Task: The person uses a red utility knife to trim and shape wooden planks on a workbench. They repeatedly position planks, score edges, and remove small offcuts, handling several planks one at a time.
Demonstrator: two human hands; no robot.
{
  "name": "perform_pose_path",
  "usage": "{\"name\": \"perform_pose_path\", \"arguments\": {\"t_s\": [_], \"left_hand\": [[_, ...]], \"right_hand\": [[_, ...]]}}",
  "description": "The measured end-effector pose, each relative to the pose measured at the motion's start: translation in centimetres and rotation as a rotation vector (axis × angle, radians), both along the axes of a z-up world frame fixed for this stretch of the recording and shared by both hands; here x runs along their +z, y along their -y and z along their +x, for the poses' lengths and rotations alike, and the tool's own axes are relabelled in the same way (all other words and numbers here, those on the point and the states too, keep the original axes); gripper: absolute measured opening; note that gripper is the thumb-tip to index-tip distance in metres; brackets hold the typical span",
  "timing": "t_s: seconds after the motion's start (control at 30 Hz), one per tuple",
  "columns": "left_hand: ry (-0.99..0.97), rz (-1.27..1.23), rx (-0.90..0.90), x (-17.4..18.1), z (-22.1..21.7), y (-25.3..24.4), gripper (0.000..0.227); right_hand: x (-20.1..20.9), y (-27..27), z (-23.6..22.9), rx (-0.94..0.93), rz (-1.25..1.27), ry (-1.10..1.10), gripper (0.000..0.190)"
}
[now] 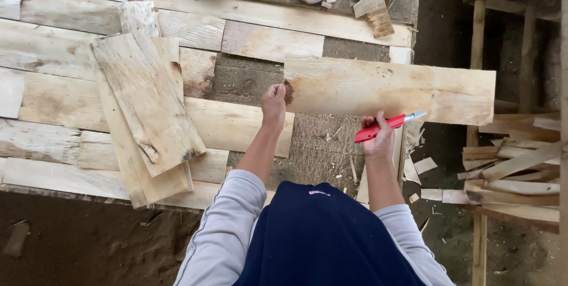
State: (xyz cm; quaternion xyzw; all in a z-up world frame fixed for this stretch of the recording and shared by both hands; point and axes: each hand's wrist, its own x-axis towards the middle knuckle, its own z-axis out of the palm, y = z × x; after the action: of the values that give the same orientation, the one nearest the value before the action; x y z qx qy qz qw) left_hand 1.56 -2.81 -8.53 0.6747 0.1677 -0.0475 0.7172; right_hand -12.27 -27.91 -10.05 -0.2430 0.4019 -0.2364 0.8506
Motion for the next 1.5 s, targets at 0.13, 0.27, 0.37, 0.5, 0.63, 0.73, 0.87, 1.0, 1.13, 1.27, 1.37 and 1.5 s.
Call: {"name": "perform_pose_path", "arguments": {"t_s": [0.13,0.27,0.37,0.5,0.63,0.73,0.87,1.0,1.13,1.27,1.37,1.5], "left_hand": [[-0.038,0.375,-0.074,0.4,0.3,-1.2,0.022],[-0.124,0.454,-0.013,-1.0,1.7,-2.6,0.022],[-0.134,0.413,0.015,-1.8,3.2,-4.4,0.023],[0.022,0.535,0.048,-6.0,5.4,-6.4,0.031],[0.259,1.105,0.112,-2.5,3.7,-4.6,0.059],[0.609,1.234,0.024,-2.4,2.4,-3.6,0.066],[0.361,1.186,-0.441,-3.1,0.1,-3.2,0.064],[0.179,1.142,-0.653,-3.0,0.0,-3.6,0.065],[0.127,1.238,-0.68,-4.6,1.2,-4.6,0.067],[0.153,1.254,-0.648,-5.2,1.6,-5.7,0.069],[0.177,1.248,-0.621,-5.9,2.1,-6.2,0.069],[0.17,1.261,-0.616,-7.4,2.5,-6.4,0.071]], "right_hand": [[0.3,-2.0,-0.1,0.006,-0.01,0.008,0.026],[0.7,-2.2,0.2,0.047,-0.013,-0.038,0.023],[-1.7,-0.2,0.5,0.081,-0.038,-0.063,0.023],[-4.3,0.1,1.4,0.128,-0.037,-0.078,0.019],[-9.4,-1.2,2.3,0.18,0.021,-0.028,0.017],[-7.2,-4.5,2.6,0.183,0.055,-0.021,0.018],[-5.9,-7.7,2.3,0.214,0.041,-0.063,0.02],[-5.5,-10.3,2.5,0.224,0.043,-0.079,0.022],[-6.6,-11.2,3.4,0.228,0.049,-0.094,0.029],[-8.0,-11.8,4.3,0.234,0.046,-0.088,0.03],[-8.7,-12.1,4.8,0.237,0.052,-0.092,0.033],[-9.7,-12.3,4.9,0.234,0.075,-0.099,0.032]]}}
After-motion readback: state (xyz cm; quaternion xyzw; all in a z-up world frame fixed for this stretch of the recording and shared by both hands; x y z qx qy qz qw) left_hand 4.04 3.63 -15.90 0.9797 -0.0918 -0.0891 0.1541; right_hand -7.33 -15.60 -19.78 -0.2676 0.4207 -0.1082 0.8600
